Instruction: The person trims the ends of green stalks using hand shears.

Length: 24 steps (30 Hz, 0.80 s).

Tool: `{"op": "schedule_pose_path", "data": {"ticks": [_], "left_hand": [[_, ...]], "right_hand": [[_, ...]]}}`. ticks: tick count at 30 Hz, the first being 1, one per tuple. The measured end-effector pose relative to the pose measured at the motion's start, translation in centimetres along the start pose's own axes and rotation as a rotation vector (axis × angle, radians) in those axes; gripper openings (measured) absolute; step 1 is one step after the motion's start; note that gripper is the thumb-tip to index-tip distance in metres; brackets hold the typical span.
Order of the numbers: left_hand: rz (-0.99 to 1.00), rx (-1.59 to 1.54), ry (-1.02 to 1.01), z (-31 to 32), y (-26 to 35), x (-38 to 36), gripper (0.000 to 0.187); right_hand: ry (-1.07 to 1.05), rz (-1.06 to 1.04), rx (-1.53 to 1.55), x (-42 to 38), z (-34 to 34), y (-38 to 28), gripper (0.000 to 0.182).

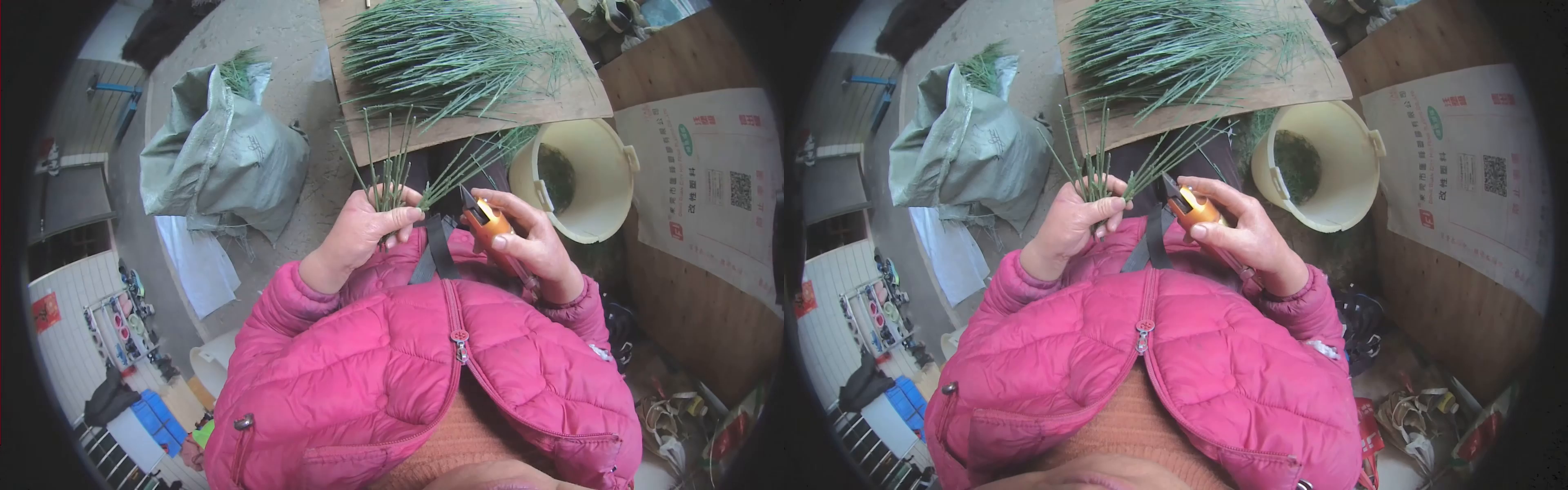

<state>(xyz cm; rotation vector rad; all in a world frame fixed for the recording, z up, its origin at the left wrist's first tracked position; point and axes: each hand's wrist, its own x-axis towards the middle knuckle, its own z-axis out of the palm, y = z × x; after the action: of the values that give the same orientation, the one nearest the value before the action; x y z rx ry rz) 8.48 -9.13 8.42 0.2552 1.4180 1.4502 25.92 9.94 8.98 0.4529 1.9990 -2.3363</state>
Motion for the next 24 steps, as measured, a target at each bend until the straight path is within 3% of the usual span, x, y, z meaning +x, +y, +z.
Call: {"op": "schedule_pose_path", "data": {"ticks": [6,9,18,24], "left_hand": [[-0.012,0.051,0.000,0.23,0.46,-0.31,0.015],[-0.010,0.070,0.004,0.18,0.51,-0.33,0.014],[-0.015,0.143,0.030,-0.01,0.61,-0.56,0.013],[-0.001,0.166,0.027,-0.32,0.73,-0.65,0.015]], "right_hand": [[0.013,-0.051,-0.138,0.31,0.12,0.05,0.068],[0.032,-0.069,-0.179,0.24,0.18,0.23,0.060],[0.018,-0.061,-0.135,0.22,-0.04,0.22,0.069],[0.021,-0.036,-0.146,0.07,-0.08,-0.04,0.060]]}}
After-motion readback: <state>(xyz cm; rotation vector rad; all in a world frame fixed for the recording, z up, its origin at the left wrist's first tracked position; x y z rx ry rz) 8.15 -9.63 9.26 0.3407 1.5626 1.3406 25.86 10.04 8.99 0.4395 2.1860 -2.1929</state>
